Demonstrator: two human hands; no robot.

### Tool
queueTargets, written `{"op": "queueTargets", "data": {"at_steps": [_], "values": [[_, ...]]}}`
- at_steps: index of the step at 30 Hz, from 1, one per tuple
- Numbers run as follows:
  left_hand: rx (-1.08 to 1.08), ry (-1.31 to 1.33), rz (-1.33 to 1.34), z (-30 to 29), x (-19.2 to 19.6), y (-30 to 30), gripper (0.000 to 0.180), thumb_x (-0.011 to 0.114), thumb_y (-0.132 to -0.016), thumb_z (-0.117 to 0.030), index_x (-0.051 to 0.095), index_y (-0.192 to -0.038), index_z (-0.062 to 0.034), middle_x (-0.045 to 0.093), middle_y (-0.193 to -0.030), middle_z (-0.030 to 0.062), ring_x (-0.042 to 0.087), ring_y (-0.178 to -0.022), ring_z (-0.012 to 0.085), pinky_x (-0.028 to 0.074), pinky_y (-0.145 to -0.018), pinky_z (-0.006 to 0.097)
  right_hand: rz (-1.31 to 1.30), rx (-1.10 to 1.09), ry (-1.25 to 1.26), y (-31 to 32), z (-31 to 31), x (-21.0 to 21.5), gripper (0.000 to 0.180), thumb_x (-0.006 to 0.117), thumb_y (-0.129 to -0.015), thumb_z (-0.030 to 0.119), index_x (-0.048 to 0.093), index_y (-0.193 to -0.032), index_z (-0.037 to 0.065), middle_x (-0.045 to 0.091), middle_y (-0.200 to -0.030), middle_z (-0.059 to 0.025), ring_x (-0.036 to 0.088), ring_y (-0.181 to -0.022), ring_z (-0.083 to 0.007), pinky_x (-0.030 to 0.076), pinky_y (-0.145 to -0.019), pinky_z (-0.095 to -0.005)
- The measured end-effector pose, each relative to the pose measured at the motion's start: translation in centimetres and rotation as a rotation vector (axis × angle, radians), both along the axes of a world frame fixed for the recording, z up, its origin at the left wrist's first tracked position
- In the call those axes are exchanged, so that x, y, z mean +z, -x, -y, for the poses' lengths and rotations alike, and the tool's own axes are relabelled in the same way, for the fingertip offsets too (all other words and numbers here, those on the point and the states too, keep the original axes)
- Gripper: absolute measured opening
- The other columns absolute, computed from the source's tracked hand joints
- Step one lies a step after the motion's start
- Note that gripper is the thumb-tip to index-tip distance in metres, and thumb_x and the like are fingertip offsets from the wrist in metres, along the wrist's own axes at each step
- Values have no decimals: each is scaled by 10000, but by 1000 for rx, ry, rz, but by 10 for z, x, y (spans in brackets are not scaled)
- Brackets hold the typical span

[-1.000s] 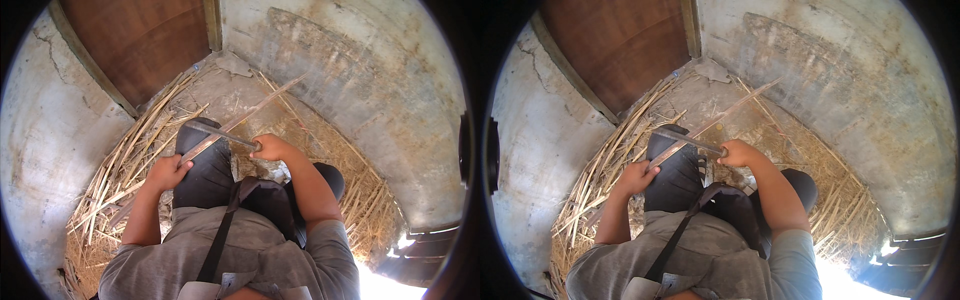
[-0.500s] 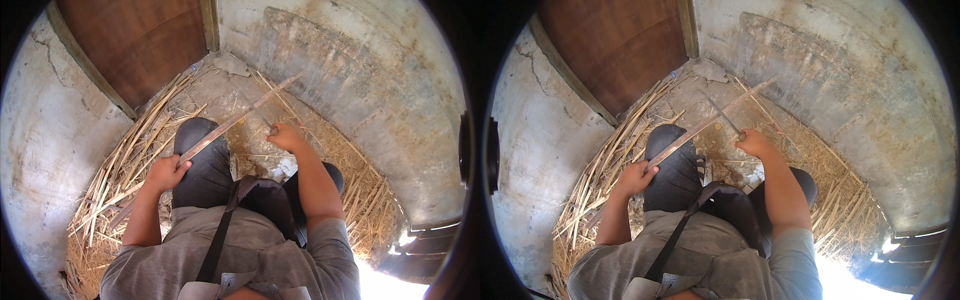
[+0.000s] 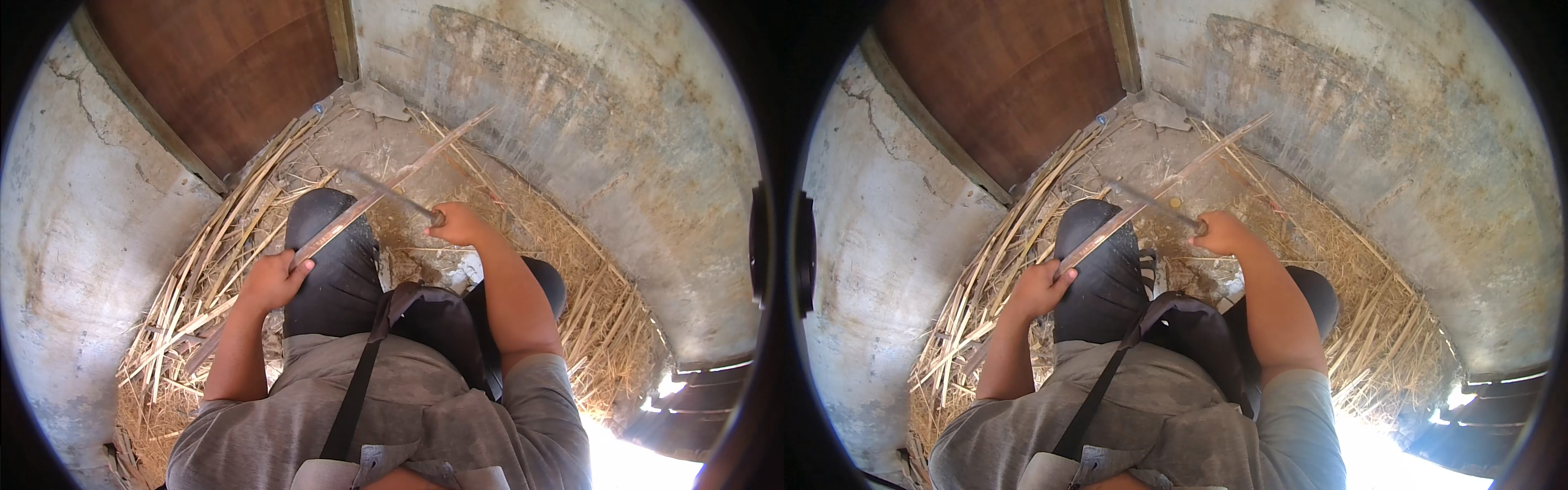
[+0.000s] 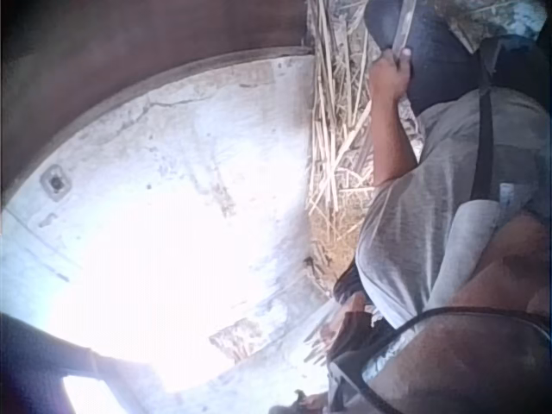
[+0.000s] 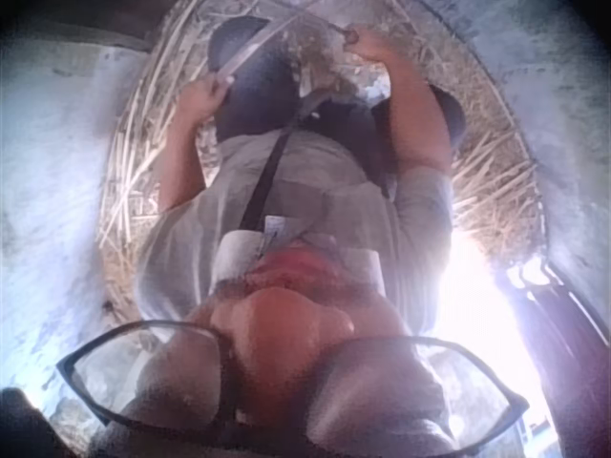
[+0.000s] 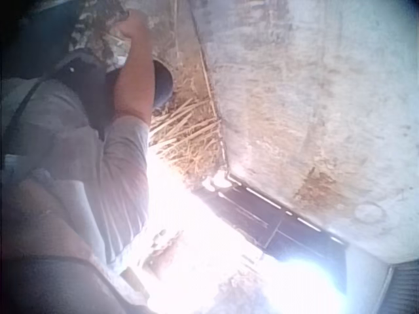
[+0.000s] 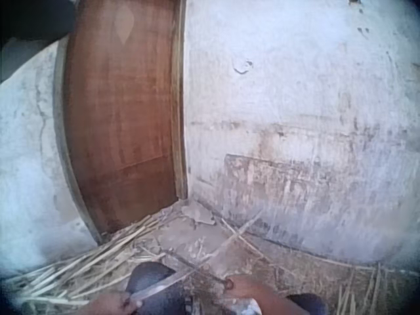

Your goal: The person sits on the floor and uses a knife to split long bamboo strips into thinner pieces. They hold the bamboo against their leg and repeatedly strike it with the knife to separate the fibers.

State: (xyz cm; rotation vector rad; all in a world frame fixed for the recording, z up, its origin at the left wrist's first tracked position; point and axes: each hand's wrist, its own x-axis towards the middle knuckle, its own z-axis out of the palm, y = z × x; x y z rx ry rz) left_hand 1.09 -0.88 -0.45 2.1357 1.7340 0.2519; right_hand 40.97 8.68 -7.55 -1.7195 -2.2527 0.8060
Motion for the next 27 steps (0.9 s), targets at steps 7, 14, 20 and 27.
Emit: {"op": "queueTargets", "data": {"at_steps": [7, 14, 20, 27], "values": [[3, -9, -7, 0, -2, 0, 510, 622, -978, -499, 616, -860, -2, 648, -758, 249, 643, -764, 470, 499, -719, 518, -4, -169, 64, -8, 1, 14, 652, 808, -805, 436, 670, -1269, -2, 699, -1192, -252, 670, -1124, -403, 531, -964, -444], [13, 7, -18, -1, -2, -1, 521, 617, -976, -510, 621, -865, -1, 663, -771, 256, 661, -786, 473, 513, -730, 525, -23, 91, 85, 13, 3, 2, 607, 802, -804, 421, 687, -1234, 8, 706, -1144, -253, 673, -1098, -413, 526, -959, -448], [18, -12, -3, 0, -3, 0, 512, 625, -971, -505, 623, -872, -3, 666, -775, 255, 662, -781, 470, 514, -722, 519, -31, 91, 77, 11, 2, 2, 553, 804, -794, 404, 710, -1176, 15, 714, -1093, -254, 678, -1065, -419, 529, -929, -453], [30, 19, 4, 0, -3, 0, 505, 624, -972, -501, 626, -880, -5, 669, -786, 253, 668, -794, 462, 514, -731, 516, -55, 45, 88, 2, 0, -5, 505, 806, -795, 403, 723, -1108, 16, 720, -1058, -246, 688, -1032, -408, 538, -897, -451]]}}
